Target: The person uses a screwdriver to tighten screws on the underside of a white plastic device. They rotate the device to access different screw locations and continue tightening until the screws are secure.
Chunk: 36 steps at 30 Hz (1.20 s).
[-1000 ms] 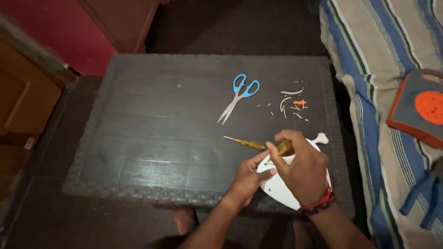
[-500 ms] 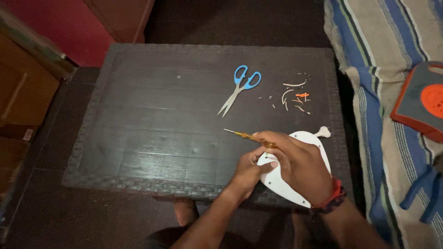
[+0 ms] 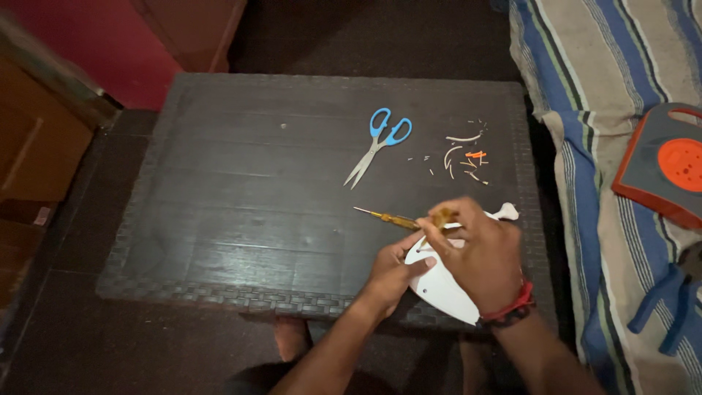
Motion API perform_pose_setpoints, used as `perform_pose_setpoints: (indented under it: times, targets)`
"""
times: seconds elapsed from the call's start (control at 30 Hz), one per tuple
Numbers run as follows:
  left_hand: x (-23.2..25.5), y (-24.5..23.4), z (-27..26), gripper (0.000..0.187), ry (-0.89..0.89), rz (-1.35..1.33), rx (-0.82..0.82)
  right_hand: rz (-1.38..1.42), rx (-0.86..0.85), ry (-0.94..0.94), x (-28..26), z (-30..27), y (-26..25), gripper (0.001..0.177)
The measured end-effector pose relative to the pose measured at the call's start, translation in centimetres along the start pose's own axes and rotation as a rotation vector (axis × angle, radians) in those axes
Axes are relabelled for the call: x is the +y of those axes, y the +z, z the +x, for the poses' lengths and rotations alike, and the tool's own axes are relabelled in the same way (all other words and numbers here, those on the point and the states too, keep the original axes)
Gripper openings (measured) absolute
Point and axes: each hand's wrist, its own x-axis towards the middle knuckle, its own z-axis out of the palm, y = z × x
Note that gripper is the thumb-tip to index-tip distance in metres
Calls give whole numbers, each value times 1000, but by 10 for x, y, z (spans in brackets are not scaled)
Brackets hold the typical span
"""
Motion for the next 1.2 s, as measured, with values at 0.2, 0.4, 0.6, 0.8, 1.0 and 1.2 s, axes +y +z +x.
perform_pose_setpoints:
  times: [0.2,0.4,0.6,0.8,1.0,1.2]
  targets:
    - [-1,-1,0,63,1,-36,-36,-3,-16,-56,16,-3,-5,25]
    - [12,-2,-1,58,-32,-48,68,801,411,237,67,1,-23,10]
    - [79,-51,-20,55,42,-69,17,974,490,475,135,0,-43,22]
    - [122,-107,-43,51,198,-251,253,-103,47,418,157,2,16,21]
    - [122,-136,-32,51,358,-348,458,-192,-124,267,146,59,86,31]
    - [116,-149,-33,50,238,-344,424,-427,-107,320,162,84,126,34]
